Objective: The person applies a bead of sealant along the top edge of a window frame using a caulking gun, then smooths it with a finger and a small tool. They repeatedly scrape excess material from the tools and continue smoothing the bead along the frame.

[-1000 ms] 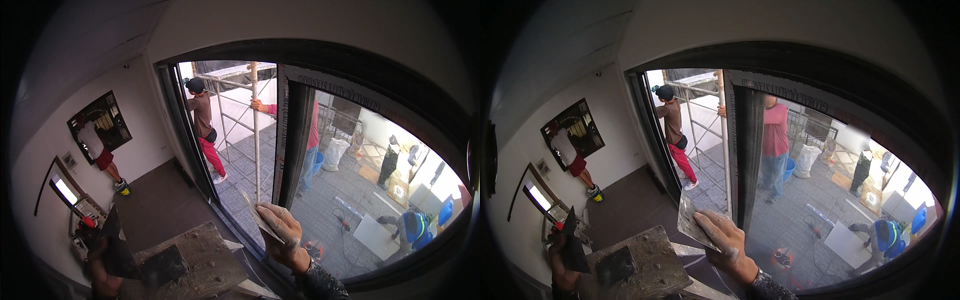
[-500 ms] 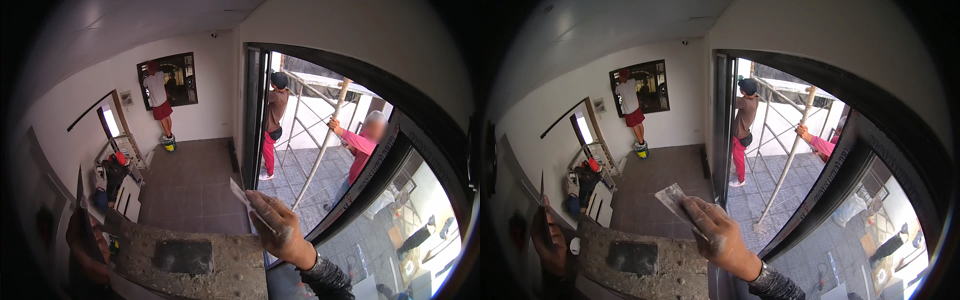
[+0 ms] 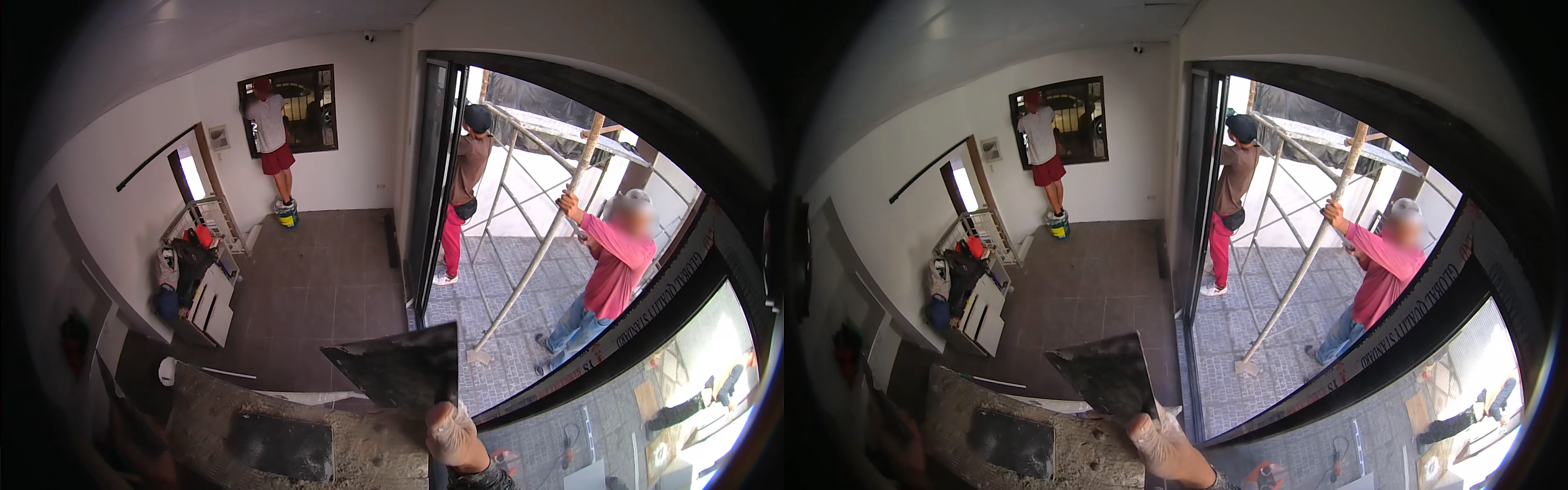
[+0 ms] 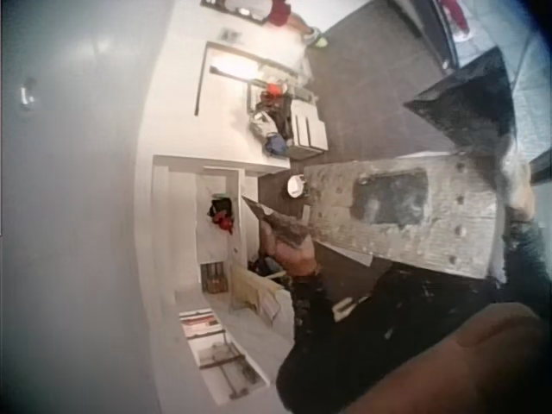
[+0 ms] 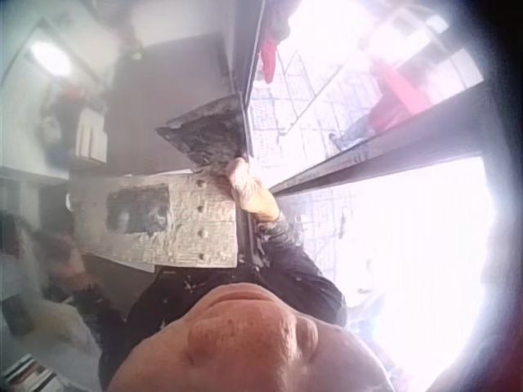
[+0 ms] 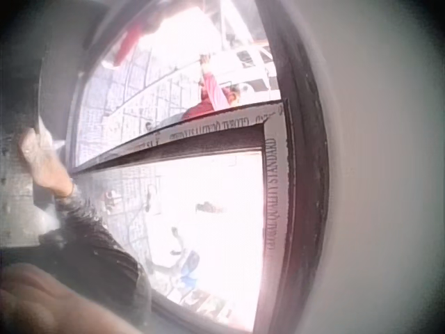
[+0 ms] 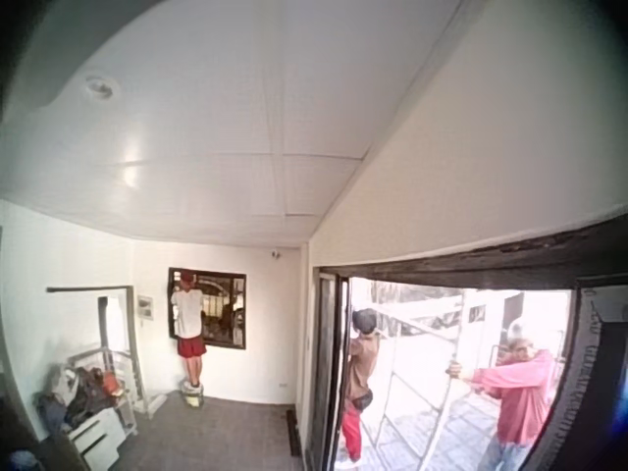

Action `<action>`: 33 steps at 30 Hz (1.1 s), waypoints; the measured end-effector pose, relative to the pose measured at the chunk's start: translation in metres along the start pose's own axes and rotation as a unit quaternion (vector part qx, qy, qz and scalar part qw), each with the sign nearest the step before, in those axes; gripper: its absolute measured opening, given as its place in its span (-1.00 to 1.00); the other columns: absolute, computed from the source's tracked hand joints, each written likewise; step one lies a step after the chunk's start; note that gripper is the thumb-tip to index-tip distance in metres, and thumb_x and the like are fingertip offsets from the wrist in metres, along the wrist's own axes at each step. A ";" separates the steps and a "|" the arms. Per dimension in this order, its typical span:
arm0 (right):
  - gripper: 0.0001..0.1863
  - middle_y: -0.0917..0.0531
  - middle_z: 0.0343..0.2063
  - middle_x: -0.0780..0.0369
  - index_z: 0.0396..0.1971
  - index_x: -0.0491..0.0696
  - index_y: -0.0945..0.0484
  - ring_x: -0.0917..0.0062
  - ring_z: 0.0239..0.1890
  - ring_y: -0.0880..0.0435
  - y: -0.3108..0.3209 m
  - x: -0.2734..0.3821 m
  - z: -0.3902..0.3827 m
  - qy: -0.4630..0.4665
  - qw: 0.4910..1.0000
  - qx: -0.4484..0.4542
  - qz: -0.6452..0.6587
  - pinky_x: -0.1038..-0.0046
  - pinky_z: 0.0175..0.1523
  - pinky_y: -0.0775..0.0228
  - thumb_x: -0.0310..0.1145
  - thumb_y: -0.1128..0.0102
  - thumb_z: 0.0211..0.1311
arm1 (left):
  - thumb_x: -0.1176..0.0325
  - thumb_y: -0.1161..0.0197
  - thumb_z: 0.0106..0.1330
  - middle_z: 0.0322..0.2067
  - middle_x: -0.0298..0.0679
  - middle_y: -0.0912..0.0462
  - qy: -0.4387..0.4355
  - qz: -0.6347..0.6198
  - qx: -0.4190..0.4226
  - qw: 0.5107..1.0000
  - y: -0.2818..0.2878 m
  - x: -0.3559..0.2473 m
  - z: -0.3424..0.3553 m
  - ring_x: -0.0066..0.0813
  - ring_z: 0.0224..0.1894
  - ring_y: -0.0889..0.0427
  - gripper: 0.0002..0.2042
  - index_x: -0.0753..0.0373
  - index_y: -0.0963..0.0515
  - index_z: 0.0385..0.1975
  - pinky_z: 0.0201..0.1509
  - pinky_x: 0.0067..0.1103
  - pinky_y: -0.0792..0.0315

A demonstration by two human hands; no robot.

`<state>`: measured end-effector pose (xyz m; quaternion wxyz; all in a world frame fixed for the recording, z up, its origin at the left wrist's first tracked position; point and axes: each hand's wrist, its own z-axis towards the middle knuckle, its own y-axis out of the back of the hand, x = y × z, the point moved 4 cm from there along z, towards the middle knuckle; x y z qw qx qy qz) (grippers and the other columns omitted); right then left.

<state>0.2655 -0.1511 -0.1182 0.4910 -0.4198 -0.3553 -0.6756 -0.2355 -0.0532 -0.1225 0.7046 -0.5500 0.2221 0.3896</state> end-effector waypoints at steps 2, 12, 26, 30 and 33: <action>-0.44 -0.63 -0.15 0.28 0.14 -0.22 -0.46 0.58 -0.16 -0.56 0.004 -0.014 -0.017 -0.028 0.999 -0.004 0.019 0.50 0.00 -0.39 0.03 0.06 0.56 | 0.20 0.09 0.58 -0.21 -0.35 -0.63 -0.030 -0.005 -0.184 0.983 0.017 0.003 -0.004 -0.54 -0.36 -0.57 -0.61 0.14 -0.35 0.33 -0.40 -0.58 -0.49; -0.46 -0.64 -0.20 0.29 0.05 -0.21 -0.50 0.61 -0.20 -0.53 -0.001 -0.035 -0.011 -0.102 0.983 0.023 0.149 0.50 -0.06 -0.38 0.04 0.05 0.56 | 0.12 0.12 0.60 -0.59 -0.34 -0.47 -0.030 0.070 -0.202 0.976 -0.038 0.009 -0.008 -0.59 -0.68 -0.29 -0.70 0.11 -0.48 0.06 -0.69 -0.58 -0.24; -0.35 -0.30 -0.71 0.37 -0.63 -0.18 -0.41 0.62 -0.58 -0.24 -0.034 0.061 0.010 -0.023 0.983 -0.122 -0.138 0.38 -0.48 -0.08 0.08 0.05 0.56 | 0.11 -0.09 0.49 0.07 -0.16 -0.58 -0.081 0.018 -0.019 0.996 -0.081 -0.002 -0.022 -0.33 0.09 -0.59 -0.55 0.32 -0.45 0.20 0.13 -0.39 -0.49; -0.56 -0.74 -0.47 0.00 -0.10 -0.20 -0.66 0.20 -0.32 -0.78 -0.060 0.085 0.017 -0.073 0.951 -0.068 -0.292 0.29 -0.21 -0.55 -0.08 -0.06 0.51 | 0.16 -0.11 0.47 0.01 -0.07 -0.60 -0.150 0.101 -0.013 0.984 -0.063 -0.006 -0.029 -0.29 0.01 -0.63 -0.54 0.45 -0.46 0.15 0.03 -0.43 -0.54; -0.58 -0.70 -0.47 -0.07 0.13 -0.19 -0.52 0.05 -0.35 -0.74 -0.085 0.098 0.018 -0.056 0.886 -0.032 -0.458 0.16 -0.27 -0.52 -0.21 -0.11 0.45 | 0.22 -0.11 0.46 -0.05 -0.04 -0.62 -0.126 0.130 0.043 0.982 -0.052 -0.016 -0.031 -0.27 -0.03 -0.65 -0.57 0.52 -0.48 0.09 0.01 -0.46 -0.53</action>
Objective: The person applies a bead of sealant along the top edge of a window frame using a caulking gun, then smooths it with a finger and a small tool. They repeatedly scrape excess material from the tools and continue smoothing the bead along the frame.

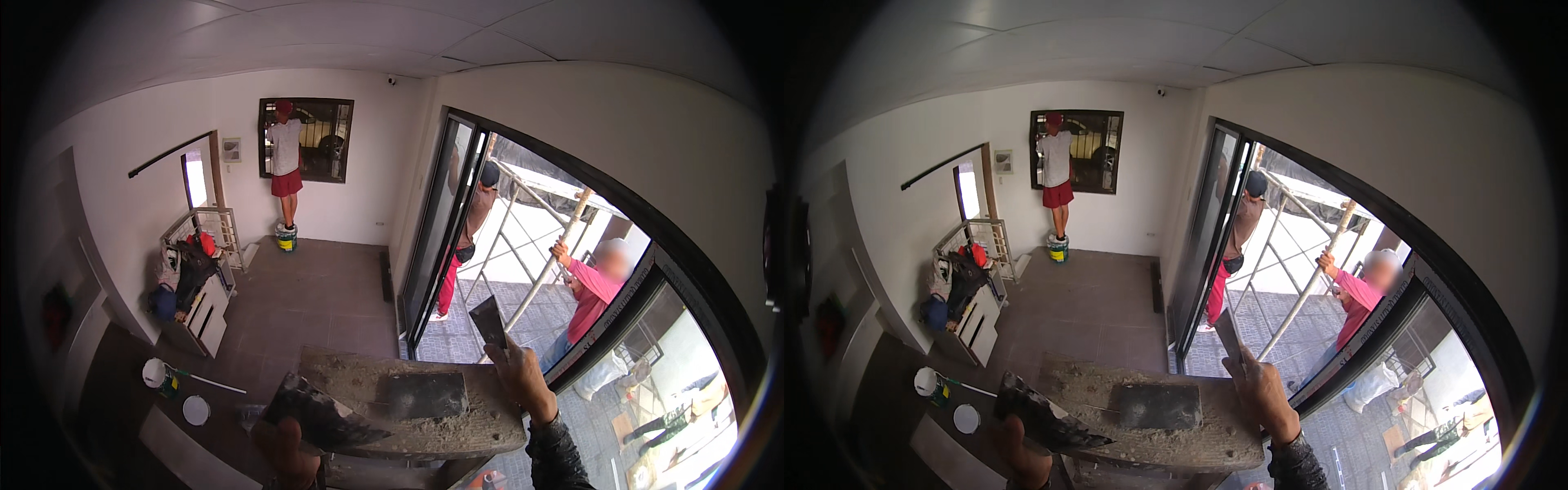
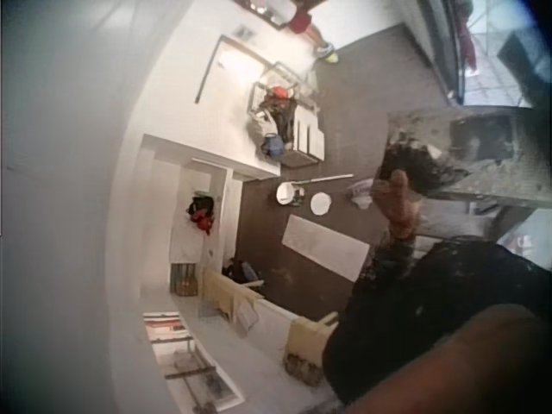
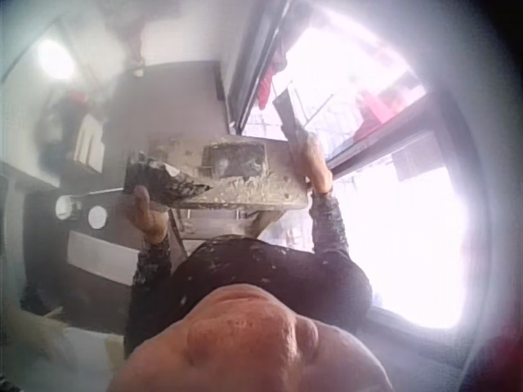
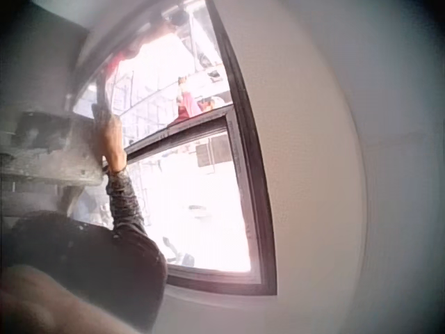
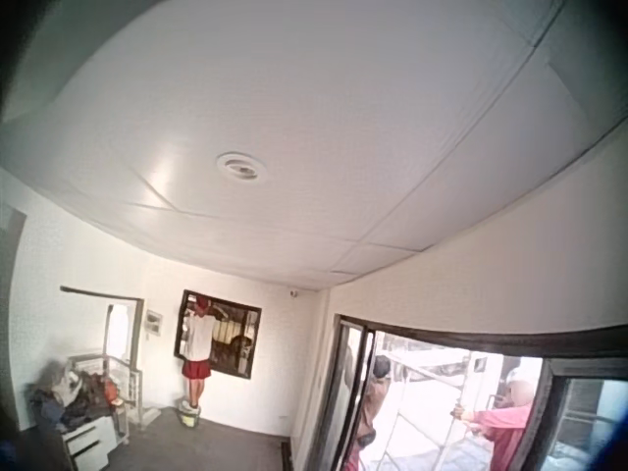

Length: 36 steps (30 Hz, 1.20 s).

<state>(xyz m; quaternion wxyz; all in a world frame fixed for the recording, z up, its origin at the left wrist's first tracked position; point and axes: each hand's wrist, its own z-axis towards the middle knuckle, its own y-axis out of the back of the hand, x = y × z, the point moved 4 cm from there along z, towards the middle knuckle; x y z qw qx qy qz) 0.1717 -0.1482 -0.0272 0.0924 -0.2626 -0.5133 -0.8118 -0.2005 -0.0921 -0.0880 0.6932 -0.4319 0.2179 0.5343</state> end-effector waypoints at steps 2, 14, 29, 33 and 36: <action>-0.55 -0.67 -0.47 -0.11 0.19 -0.21 -0.47 -0.01 -0.38 -0.70 -0.006 0.013 -0.003 0.030 0.996 0.006 -0.080 0.10 -0.30 -0.49 -0.27 -0.12 0.42 | 0.27 -0.13 0.45 -0.10 -0.10 -0.65 0.052 -0.106 0.000 0.993 0.005 0.003 0.000 -0.33 -0.12 -0.66 -0.62 0.47 -0.51 0.07 -0.09 -0.48 -0.52; -0.46 -0.68 -0.21 -0.07 0.31 -0.12 -0.36 0.06 -0.27 -0.72 -0.014 0.033 0.000 0.114 0.972 0.069 -0.193 0.17 -0.24 -0.56 -0.34 -0.14 0.36 | 0.05 -0.40 0.28 -0.51 -0.34 -0.55 0.101 -0.047 0.126 0.986 0.026 -0.010 0.008 -0.49 -0.49 -0.45 -0.60 0.36 -0.61 -0.39 -0.42 -0.51 -0.27; -0.55 -0.68 -0.11 -0.10 0.27 -0.12 -0.44 -0.01 -0.12 -0.71 -0.025 0.006 -0.013 0.043 0.996 -0.004 -0.081 0.17 -0.05 -0.54 -0.37 -0.07 0.42 | 0.29 -0.34 0.33 -0.44 0.01 -0.68 -0.073 0.142 0.083 0.984 0.048 0.023 0.013 -0.14 -0.41 -0.66 -0.76 0.40 -0.66 -0.30 -0.30 -0.35 -0.54; -0.59 -0.68 -0.24 -0.10 0.21 -0.15 -0.48 -0.01 -0.25 -0.71 -0.024 -0.003 -0.015 0.031 0.997 -0.018 -0.069 0.15 -0.14 -0.53 -0.36 -0.09 0.42 | 0.26 -0.29 0.38 -0.49 -0.01 -0.67 -0.255 0.230 0.050 0.938 0.044 0.021 0.010 -0.06 -0.48 -0.64 -0.74 0.37 -0.65 -0.38 -0.39 -0.30 -0.50; -0.70 -0.66 -0.40 -0.04 0.02 -0.19 -0.57 0.13 -0.40 -0.68 -0.021 -0.016 -0.007 0.035 0.994 -0.034 -0.093 0.22 -0.26 -0.50 -0.32 -0.12 0.44 | 0.21 -0.28 0.39 -0.51 -0.02 -0.65 -0.023 0.015 0.031 0.999 0.039 0.027 0.009 -0.06 -0.50 -0.62 -0.70 0.35 -0.62 -0.45 -0.42 -0.29 -0.47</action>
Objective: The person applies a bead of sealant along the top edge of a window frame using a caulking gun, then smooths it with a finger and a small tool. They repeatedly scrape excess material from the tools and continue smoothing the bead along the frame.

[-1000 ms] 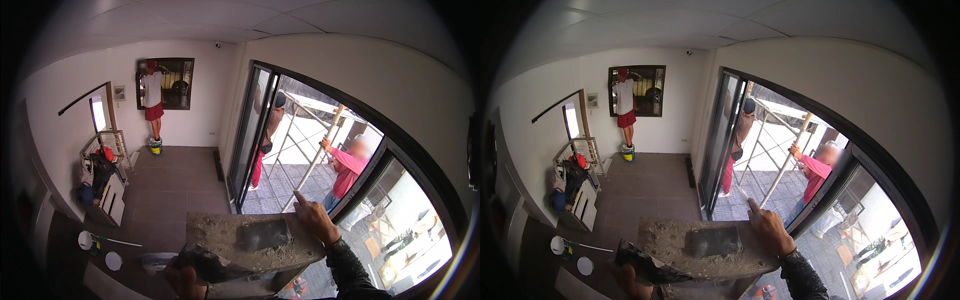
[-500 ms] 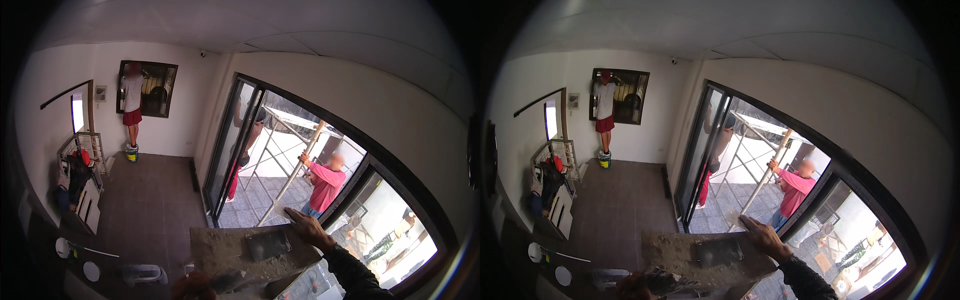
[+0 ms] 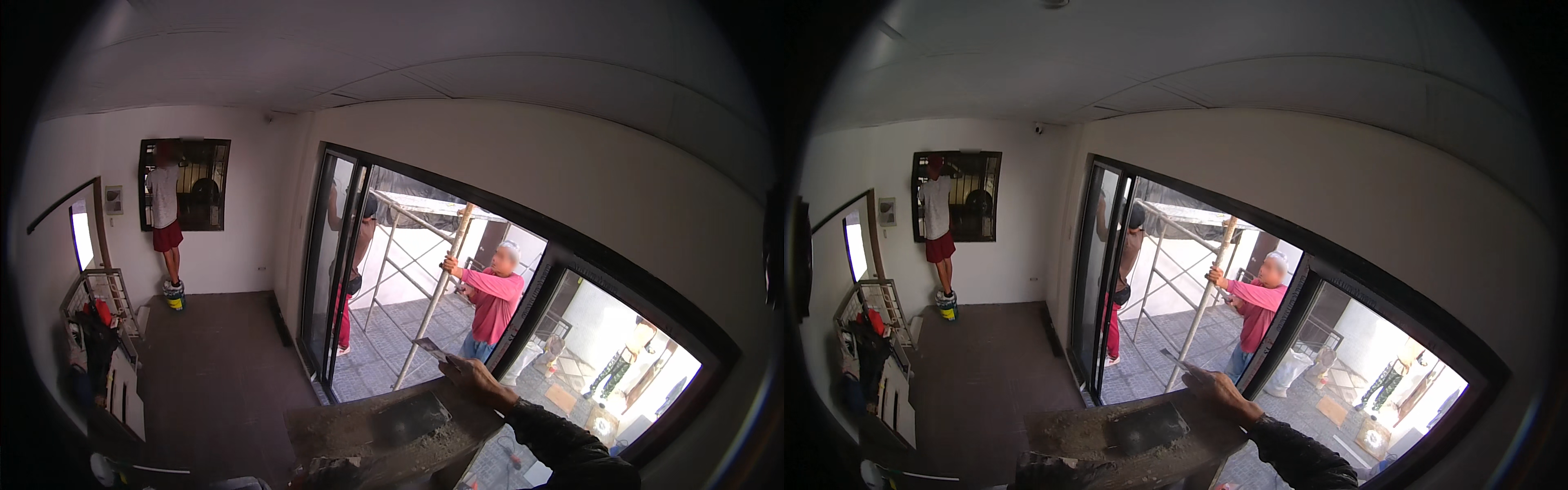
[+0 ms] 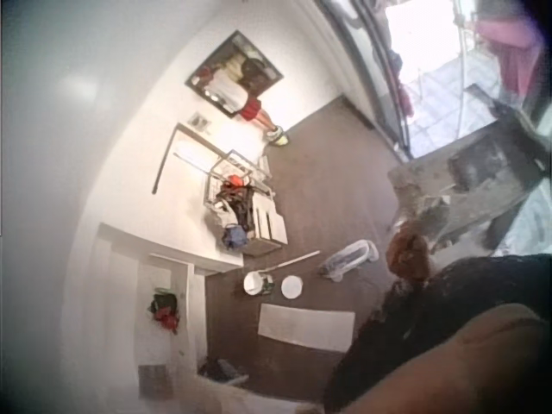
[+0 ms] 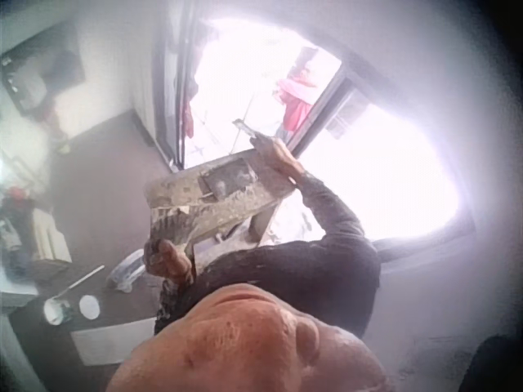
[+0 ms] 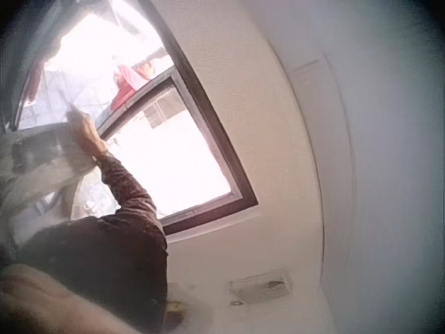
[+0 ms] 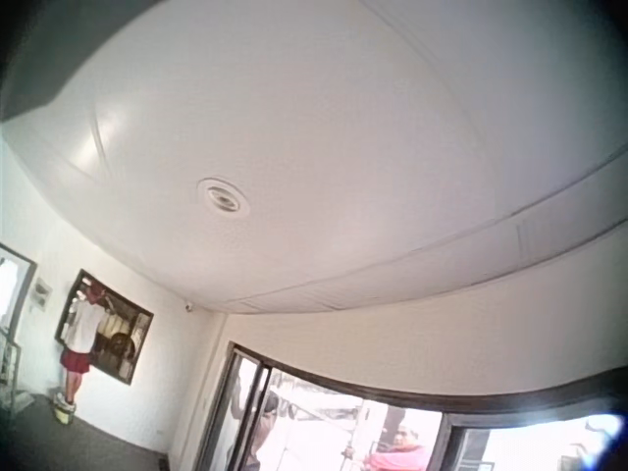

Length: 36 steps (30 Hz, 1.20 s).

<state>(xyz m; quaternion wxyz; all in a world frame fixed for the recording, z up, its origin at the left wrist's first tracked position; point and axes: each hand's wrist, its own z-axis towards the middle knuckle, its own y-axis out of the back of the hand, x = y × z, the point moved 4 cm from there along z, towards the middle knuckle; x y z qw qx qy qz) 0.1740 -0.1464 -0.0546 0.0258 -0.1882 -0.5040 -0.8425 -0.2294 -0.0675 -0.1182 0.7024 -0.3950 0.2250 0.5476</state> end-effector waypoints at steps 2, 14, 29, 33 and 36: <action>-0.70 -0.65 -0.49 0.01 -0.12 -0.21 -0.62 0.26 -0.46 -0.67 -0.002 -0.004 0.007 0.063 0.998 0.012 -0.016 0.27 -0.31 -0.47 -0.26 -0.12 0.47 | 0.22 -0.29 0.38 -0.54 -0.04 -0.63 0.083 -0.025 -0.048 0.995 0.000 -0.005 -0.002 -0.08 -0.52 -0.61 -0.70 0.33 -0.60 -0.51 -0.45 -0.29 -0.44; -0.61 -0.56 -0.59 0.18 -0.33 -0.20 -0.62 0.60 -0.46 -0.48 -0.013 -0.012 -0.001 -0.136 0.986 -0.008 0.100 0.34 -0.31 -0.35 -0.14 -0.09 0.47 | 0.06 -0.29 0.37 -0.35 -0.08 -0.73 0.050 0.181 0.069 0.980 0.007 -0.001 0.008 -0.07 -0.42 -0.68 -0.64 0.29 -0.69 -0.19 -0.33 -0.22 -0.52; -0.64 -0.73 -0.24 0.13 -0.03 -0.14 -0.52 0.34 -0.20 -0.77 0.065 0.187 0.034 -0.065 0.560 0.257 0.785 0.30 -0.10 -0.66 -0.17 0.11 0.50 | 0.30 -0.15 0.51 0.19 -0.17 -0.58 0.119 -0.474 0.017 0.872 -0.019 -0.077 0.067 -0.35 0.27 -0.52 -0.60 0.26 -0.41 0.28 0.39 -0.32 -0.36; -0.66 -0.72 -0.14 0.09 0.02 -0.15 -0.53 0.26 -0.08 -0.75 0.053 0.206 0.038 -0.149 0.524 0.338 0.768 0.06 0.13 -0.58 -0.26 -0.02 0.40 | 0.31 -0.12 0.54 0.29 0.07 -0.46 -0.144 -0.078 0.049 0.985 -0.029 -0.110 0.058 -0.20 0.35 -0.46 -0.59 0.31 -0.36 0.30 0.41 -0.25 -0.33; -0.69 -0.71 -0.13 0.11 0.01 -0.14 -0.53 0.29 -0.06 -0.74 0.043 0.207 0.040 -0.198 0.528 0.377 0.735 0.10 0.12 -0.58 -0.30 -0.07 0.36 | 0.33 -0.16 0.49 0.32 0.11 -0.42 -0.325 0.067 0.171 0.928 -0.054 -0.134 0.048 0.02 0.38 -0.41 -0.63 0.12 -0.42 0.27 0.47 -0.10 -0.23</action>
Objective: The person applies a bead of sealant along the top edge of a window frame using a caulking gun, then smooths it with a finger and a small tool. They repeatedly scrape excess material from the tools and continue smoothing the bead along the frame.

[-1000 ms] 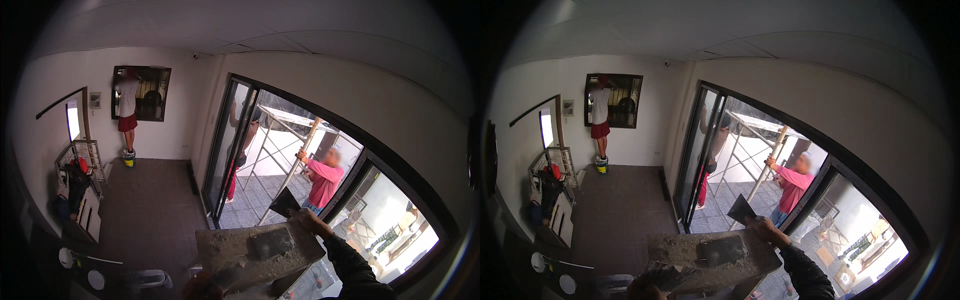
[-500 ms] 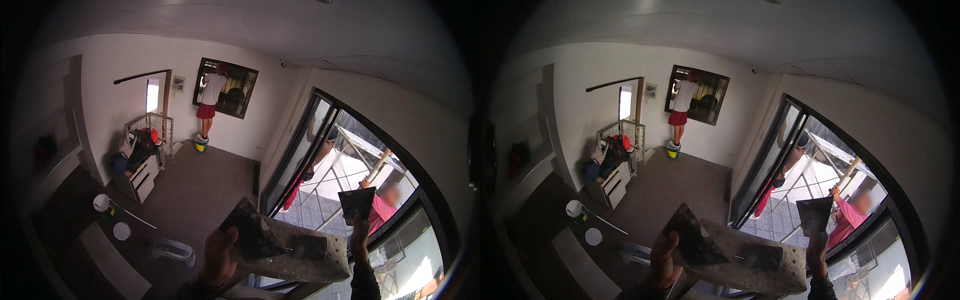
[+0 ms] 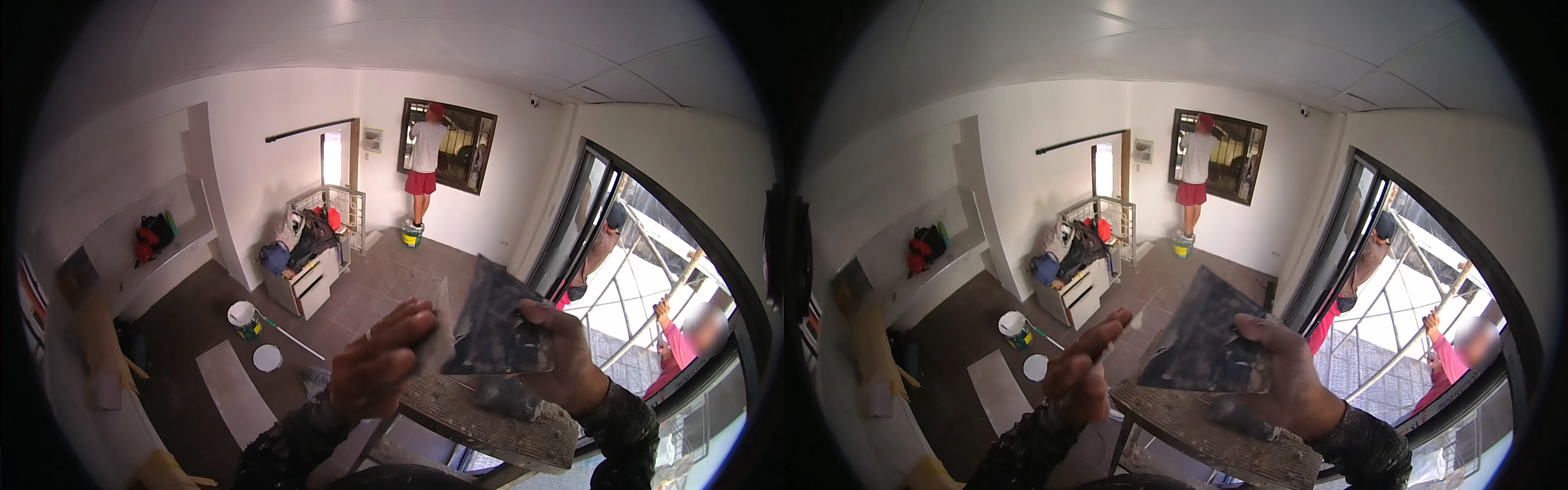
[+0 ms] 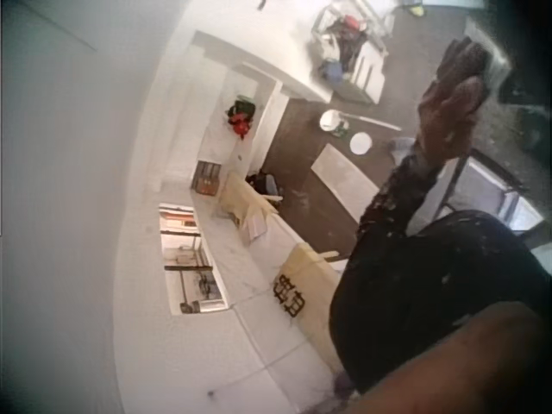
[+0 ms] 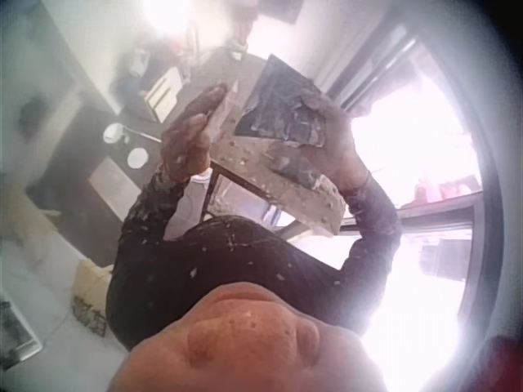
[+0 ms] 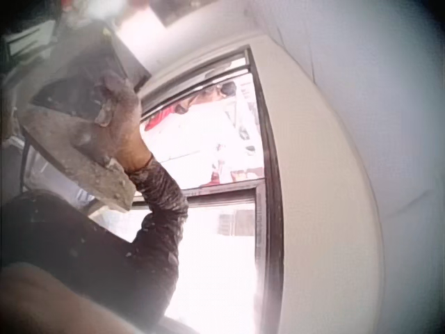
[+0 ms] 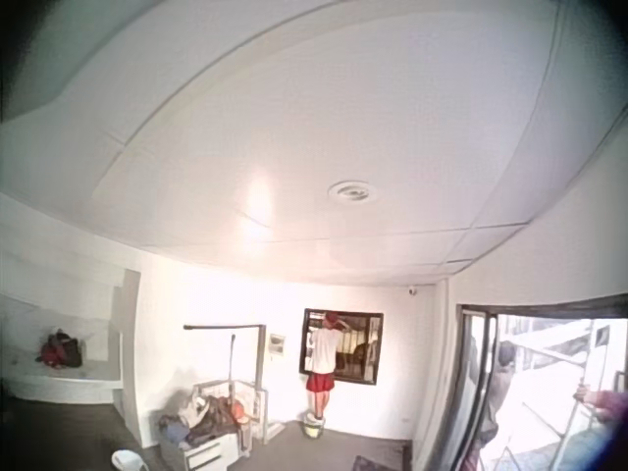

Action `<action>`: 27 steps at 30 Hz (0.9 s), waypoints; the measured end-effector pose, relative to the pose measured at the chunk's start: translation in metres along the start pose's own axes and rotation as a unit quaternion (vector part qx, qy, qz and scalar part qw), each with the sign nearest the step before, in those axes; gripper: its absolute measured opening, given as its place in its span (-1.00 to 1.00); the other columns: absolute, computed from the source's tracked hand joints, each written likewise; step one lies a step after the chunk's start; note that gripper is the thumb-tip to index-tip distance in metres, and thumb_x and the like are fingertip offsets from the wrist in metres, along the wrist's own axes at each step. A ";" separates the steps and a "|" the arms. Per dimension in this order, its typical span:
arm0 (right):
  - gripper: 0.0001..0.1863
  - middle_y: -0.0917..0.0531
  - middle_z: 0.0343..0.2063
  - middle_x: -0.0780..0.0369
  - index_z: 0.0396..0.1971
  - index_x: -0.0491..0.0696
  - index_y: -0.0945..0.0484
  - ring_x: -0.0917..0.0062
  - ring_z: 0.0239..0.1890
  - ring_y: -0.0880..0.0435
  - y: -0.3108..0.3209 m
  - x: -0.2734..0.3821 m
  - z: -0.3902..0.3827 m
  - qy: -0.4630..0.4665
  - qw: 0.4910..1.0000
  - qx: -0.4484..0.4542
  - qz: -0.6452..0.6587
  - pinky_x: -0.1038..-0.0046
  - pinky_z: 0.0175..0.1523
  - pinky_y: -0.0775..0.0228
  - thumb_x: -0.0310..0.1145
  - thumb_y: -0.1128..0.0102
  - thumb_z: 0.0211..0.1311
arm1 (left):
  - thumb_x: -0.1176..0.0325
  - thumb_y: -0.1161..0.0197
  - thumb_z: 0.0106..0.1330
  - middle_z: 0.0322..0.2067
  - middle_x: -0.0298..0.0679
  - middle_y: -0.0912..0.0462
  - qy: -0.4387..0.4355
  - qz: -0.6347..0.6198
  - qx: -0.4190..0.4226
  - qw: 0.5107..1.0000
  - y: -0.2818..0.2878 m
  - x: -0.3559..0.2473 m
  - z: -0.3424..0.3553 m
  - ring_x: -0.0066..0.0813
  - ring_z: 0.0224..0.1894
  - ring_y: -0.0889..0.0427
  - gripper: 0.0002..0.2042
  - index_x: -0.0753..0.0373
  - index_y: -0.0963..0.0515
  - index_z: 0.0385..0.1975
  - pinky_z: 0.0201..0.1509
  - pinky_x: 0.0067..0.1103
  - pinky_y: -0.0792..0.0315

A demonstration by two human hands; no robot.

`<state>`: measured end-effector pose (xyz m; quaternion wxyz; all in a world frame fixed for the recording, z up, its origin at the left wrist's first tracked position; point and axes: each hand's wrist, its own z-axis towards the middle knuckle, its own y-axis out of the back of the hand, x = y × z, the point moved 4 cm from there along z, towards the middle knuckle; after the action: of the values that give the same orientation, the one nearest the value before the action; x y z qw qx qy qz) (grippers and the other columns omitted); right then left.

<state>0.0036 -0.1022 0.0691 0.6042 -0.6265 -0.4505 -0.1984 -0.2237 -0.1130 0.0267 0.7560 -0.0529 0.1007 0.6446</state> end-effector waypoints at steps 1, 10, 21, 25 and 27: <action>-0.70 -0.70 -0.13 0.14 0.01 -0.12 -0.54 0.33 -0.06 -0.73 -0.005 -0.003 0.001 -0.052 0.995 0.077 0.044 0.22 0.09 -0.60 -0.32 -0.11 0.35 | 0.34 -0.20 0.46 0.32 0.08 -0.42 -0.034 0.007 0.037 0.999 -0.007 -0.006 0.004 0.05 0.38 -0.41 -0.62 0.06 -0.45 0.25 0.48 -0.07 -0.20; -0.69 -0.71 -0.10 0.16 -0.01 -0.14 -0.55 0.40 -0.08 -0.74 0.026 -0.006 0.014 -0.064 0.996 0.058 0.007 0.27 0.13 -0.58 -0.28 -0.13 0.36 | 0.38 -0.42 0.22 0.38 -0.25 -0.37 0.014 0.191 0.248 0.950 -0.021 -0.014 0.009 -0.13 0.45 -0.29 -0.52 -0.11 -0.54 0.16 0.55 -0.11 -0.11; -0.55 -0.58 0.16 0.12 0.23 -0.02 -0.49 0.31 0.04 -0.68 -0.031 0.022 -0.013 0.447 0.713 0.313 -0.440 0.20 0.20 -0.54 -0.50 -0.21 0.34 | 0.18 -0.04 0.58 0.16 -0.10 -0.57 0.384 0.059 -0.135 0.911 0.042 -0.017 -0.017 -0.29 0.18 -0.58 -0.58 0.34 -0.38 0.26 0.31 -0.30 -0.44; -0.46 -0.37 0.37 0.00 0.27 0.23 -0.50 0.10 0.39 -0.38 -0.058 -0.004 -0.020 0.539 0.439 0.421 -0.583 -0.05 0.41 -0.27 -0.37 -0.29 0.28 | 0.03 0.00 0.57 0.13 -0.06 -0.58 0.451 -0.387 -0.343 0.728 0.007 -0.012 -0.043 -0.19 0.13 -0.62 -0.48 0.32 -0.34 0.30 0.25 -0.27 -0.49; -0.46 -0.30 0.41 0.00 0.28 0.32 -0.50 0.08 0.44 -0.30 -0.055 -0.014 -0.012 0.475 0.361 0.419 -0.685 -0.08 0.45 -0.19 -0.32 -0.26 0.29 | 0.00 0.01 0.56 0.14 -0.04 -0.58 0.472 -0.364 -0.347 0.724 0.007 -0.023 -0.046 -0.14 0.14 -0.62 -0.47 0.30 -0.34 0.31 0.25 -0.24 -0.50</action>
<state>-0.0445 -0.1257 0.0921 0.5587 0.4300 -0.3874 -0.5940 -0.2380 -0.1436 -0.0126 0.7161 -0.6415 0.1871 0.2014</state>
